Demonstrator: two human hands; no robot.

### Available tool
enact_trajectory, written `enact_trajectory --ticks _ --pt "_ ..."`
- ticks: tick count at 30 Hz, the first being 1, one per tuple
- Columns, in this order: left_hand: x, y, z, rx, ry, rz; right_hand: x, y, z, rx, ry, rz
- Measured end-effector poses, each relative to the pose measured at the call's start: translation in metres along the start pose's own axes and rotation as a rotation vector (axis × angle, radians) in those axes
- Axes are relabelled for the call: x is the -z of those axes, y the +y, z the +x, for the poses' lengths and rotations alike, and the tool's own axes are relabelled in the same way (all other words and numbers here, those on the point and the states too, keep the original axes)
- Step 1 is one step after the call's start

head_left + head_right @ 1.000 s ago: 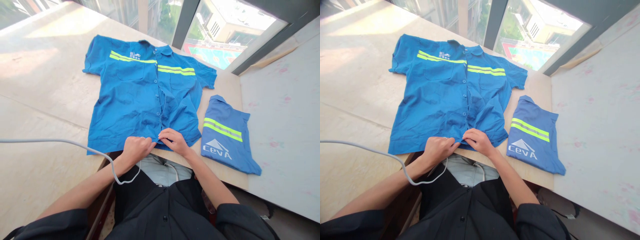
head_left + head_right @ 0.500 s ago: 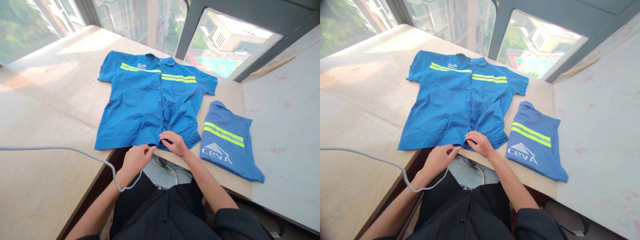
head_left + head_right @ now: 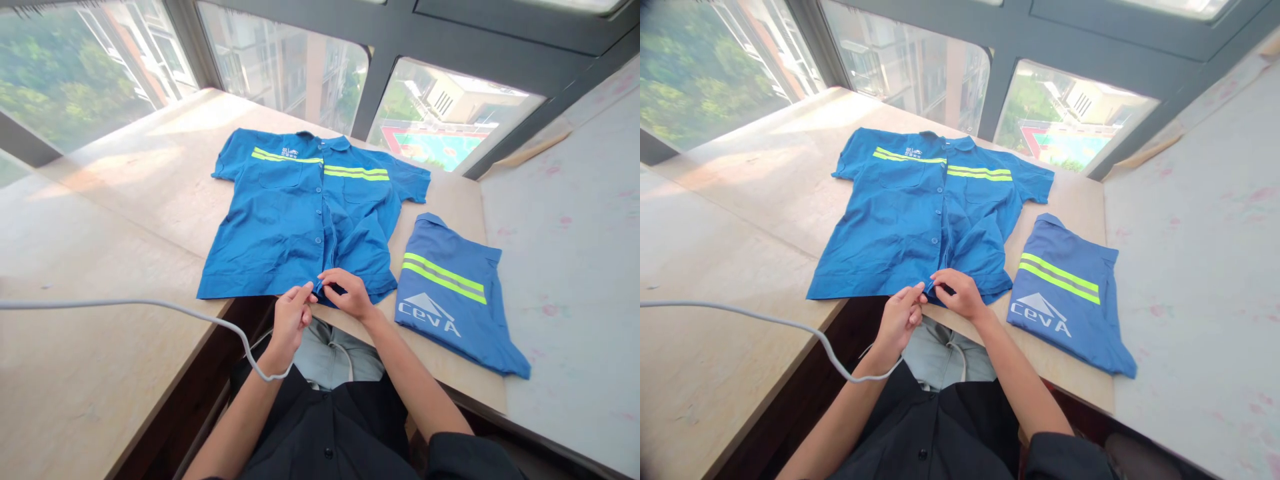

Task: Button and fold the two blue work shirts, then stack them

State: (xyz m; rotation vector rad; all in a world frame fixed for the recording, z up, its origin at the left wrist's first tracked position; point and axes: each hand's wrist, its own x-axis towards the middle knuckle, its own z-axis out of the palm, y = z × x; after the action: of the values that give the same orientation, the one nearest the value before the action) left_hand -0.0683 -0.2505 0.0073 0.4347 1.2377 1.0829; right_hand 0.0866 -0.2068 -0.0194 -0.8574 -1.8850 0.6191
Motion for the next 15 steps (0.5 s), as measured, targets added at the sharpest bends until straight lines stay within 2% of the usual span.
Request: enact_trajectory --ticks 5,10,15 --pt "-0.004 0.01 0.004 -0.131 0.0 0.199 0.003 -0.001 0.001 -0.16 0.096 0.094" --pt "-0.005 0.012 0.012 -0.275 -0.001 0.314 0.003 0.0 0.0 -0.234 0.208 0.111" --pt "-0.002 0.01 0.014 -0.336 0.015 0.407 0.002 -0.001 0.0 -0.291 0.216 0.094"
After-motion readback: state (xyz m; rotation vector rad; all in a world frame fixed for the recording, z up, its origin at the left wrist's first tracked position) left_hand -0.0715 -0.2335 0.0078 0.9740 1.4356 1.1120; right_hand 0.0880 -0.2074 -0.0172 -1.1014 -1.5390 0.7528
